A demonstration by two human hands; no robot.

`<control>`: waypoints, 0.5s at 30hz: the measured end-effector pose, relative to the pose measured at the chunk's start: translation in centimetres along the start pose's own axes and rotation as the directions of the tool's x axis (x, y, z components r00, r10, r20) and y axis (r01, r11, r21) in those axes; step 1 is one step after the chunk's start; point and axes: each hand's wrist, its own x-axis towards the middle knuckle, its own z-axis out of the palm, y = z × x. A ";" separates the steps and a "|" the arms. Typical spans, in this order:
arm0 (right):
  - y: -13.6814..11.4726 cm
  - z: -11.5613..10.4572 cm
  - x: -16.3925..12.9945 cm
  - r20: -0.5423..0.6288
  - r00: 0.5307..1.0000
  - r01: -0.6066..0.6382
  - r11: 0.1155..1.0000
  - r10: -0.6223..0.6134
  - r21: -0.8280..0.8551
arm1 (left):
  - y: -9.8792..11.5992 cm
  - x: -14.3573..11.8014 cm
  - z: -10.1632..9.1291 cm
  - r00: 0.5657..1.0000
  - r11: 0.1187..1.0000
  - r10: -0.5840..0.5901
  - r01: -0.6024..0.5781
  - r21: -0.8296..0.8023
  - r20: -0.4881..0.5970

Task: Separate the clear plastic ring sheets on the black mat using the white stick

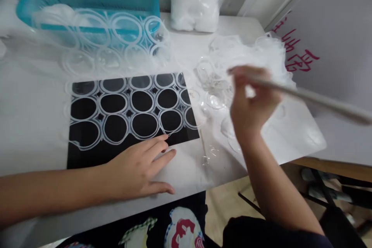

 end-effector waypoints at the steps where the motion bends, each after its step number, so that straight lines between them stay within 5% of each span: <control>1: -0.1 0.0 -1.1 -0.035 0.999 -0.002 1.000 0.001 -0.017 | -0.1 0.2 -0.2 1.000 1.000 0.013 -0.013 -0.003 -0.008; 7: -0.2 1.0 -7.3 0.171 0.972 -0.159 0.987 0.160 -0.020 | -0.2 2.1 -0.6 0.995 0.993 0.100 -0.101 0.056 0.030; 15: 0.3 1.0 -7.0 0.180 0.966 -0.210 0.972 0.188 0.109 | -0.2 4.6 0.3 0.984 0.978 0.174 -0.176 0.111 0.025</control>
